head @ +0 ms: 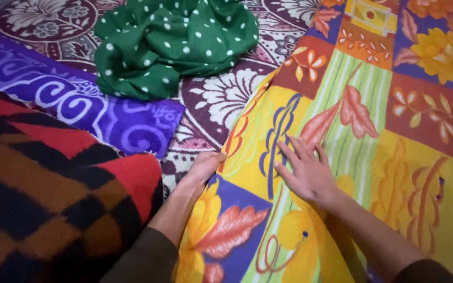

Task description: Smoothing and tucking a patterned bedsheet onto a mattress.

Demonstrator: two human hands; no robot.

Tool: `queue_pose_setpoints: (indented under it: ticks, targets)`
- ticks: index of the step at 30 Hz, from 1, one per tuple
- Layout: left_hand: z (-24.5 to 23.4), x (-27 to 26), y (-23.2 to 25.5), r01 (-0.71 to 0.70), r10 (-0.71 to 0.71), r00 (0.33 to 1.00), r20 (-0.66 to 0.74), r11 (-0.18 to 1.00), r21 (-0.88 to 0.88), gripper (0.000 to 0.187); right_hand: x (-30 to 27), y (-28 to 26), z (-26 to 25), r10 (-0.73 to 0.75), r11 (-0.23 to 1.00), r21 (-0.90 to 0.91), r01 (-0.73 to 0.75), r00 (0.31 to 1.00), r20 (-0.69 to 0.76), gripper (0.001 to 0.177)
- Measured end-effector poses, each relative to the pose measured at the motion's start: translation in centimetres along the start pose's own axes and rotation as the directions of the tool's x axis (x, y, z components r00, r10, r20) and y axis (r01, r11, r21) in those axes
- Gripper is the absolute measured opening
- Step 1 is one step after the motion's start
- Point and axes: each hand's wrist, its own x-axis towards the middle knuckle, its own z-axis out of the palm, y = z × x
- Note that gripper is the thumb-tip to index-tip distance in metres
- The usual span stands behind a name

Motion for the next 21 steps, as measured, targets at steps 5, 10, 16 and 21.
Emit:
queue_pose_setpoints:
  ticks: [5,10,16,21]
  targets:
    - [2.8,-4.9,9.3,0.112,-0.047,0.977,0.208,0.943,-0.315,0.052,1.3,1.5,-1.4,-0.003,1.000,0.018,0.001,0.996,0.090,0.066]
    - [5.1,-0.6,12.7,0.165,-0.119,0.937,0.329,0.980,-0.114,0.068,3.0,3.2,-3.2,-0.013,0.992,0.125,-0.016,0.973,0.231,0.066]
    - [9.3,3.4,13.3,0.398,-0.275,0.825,0.495,0.903,-0.161,0.080,12.2,10.1,-5.2,-0.142,0.945,0.301,0.131,0.990,0.013,0.053]
    - [7.5,7.3,15.0,0.396,-0.358,0.843,0.401,0.918,-0.015,0.088,18.3,14.5,-0.9,-0.051,0.976,0.174,0.129,0.918,-0.394,0.058]
